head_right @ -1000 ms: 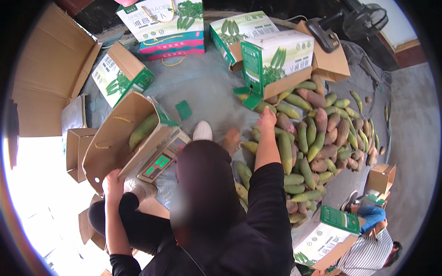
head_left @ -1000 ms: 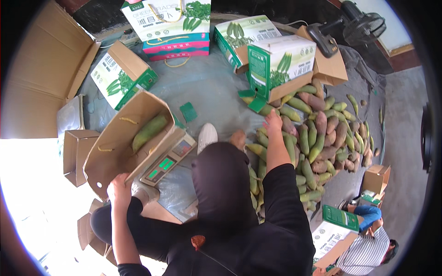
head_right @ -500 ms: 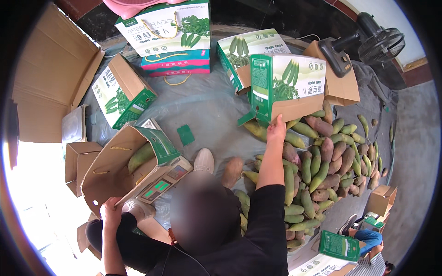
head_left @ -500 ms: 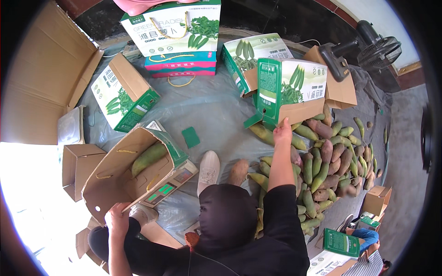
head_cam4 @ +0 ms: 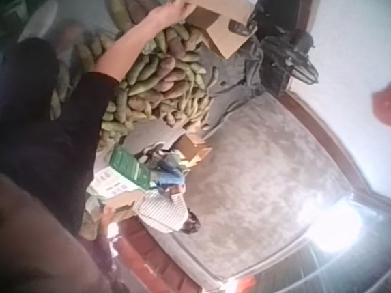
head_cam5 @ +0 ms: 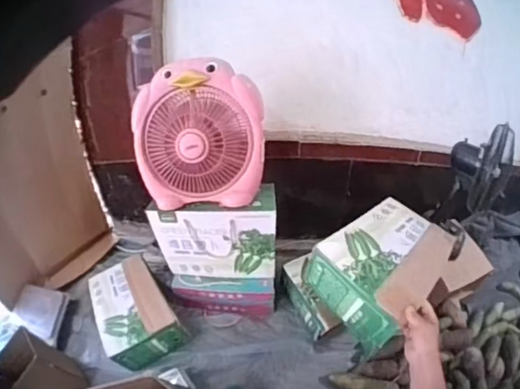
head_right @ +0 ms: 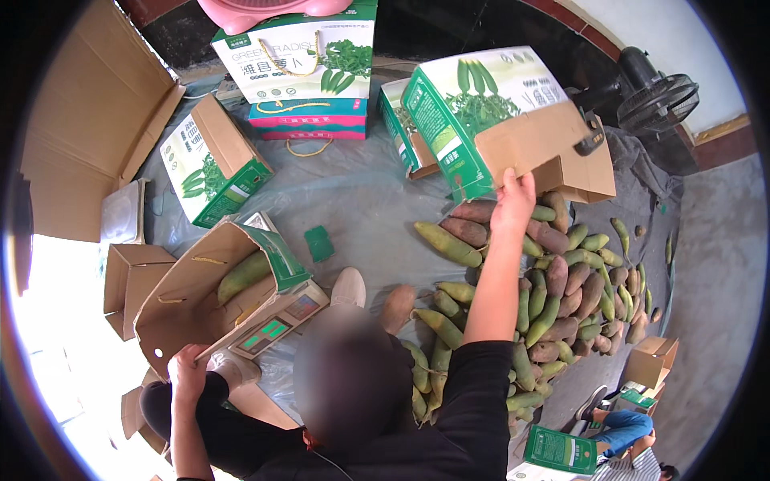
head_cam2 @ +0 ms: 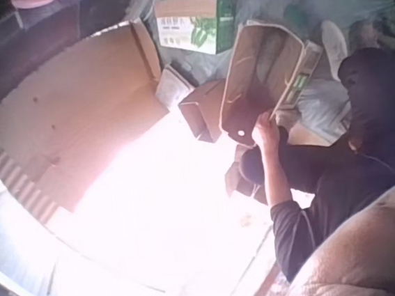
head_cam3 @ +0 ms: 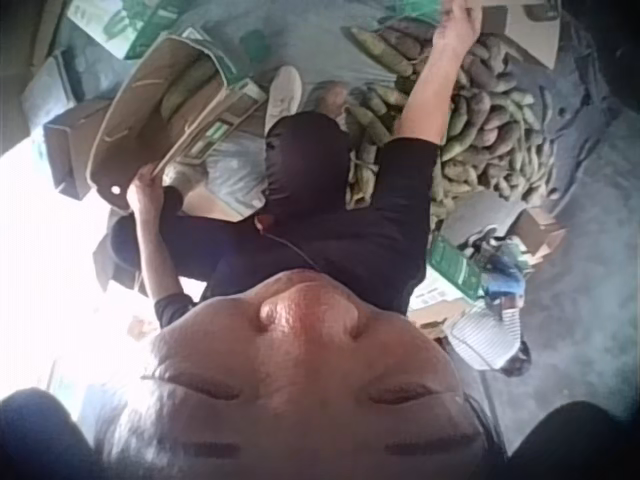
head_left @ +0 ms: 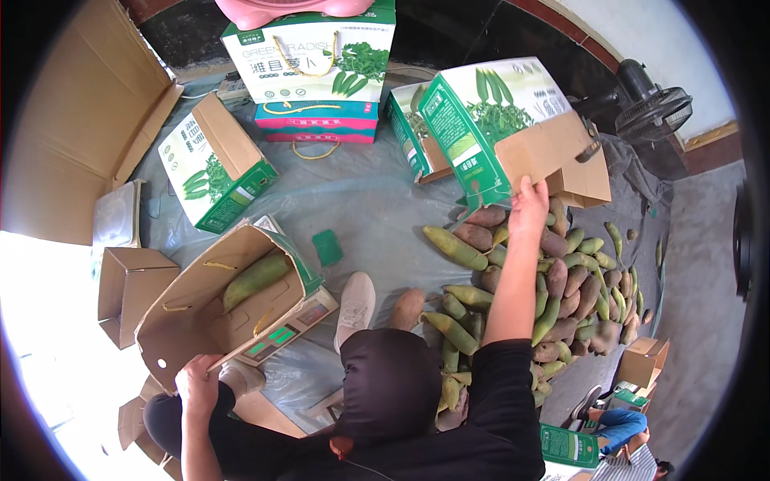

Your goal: Sort tubers into boxes and weigh them on a scale.

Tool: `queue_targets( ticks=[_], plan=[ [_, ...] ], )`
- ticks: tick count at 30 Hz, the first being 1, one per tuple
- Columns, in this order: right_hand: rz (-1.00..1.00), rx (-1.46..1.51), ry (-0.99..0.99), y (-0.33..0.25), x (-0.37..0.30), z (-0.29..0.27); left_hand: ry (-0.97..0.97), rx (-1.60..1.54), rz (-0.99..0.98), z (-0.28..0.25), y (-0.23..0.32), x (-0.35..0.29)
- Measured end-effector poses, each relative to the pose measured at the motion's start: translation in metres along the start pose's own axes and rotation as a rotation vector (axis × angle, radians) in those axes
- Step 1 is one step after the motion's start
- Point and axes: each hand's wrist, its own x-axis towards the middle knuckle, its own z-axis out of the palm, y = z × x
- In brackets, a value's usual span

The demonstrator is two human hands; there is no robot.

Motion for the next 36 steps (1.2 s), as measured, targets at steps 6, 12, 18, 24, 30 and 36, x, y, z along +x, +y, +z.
queue_targets(
  ticks=[6,12,18,24,30,36],
  plan=[
    [-0.059,-0.323,0.289,-0.015,0.081,0.001,-0.013,0.000,-0.002,0.001,-0.001,0.005],
    [-0.227,-0.536,0.226,0.059,0.058,0.008,-0.013,0.025,-0.018,-0.001,0.002,0.006],
    [0.042,-0.614,0.076,0.072,0.053,0.038,-0.010,0.004,0.001,0.002,-0.002,0.005],
    [0.032,-0.724,0.073,0.086,0.039,0.044,-0.041,0.012,-0.026,-0.001,-0.001,0.005],
    [0.287,-0.700,-0.180,0.131,-0.072,-0.005,-0.076,0.015,-0.023,0.000,-0.005,0.003],
    [0.519,-0.710,-0.218,0.140,-0.220,-0.073,-0.063,0.073,0.020,0.001,-0.005,-0.003]
  ],
)
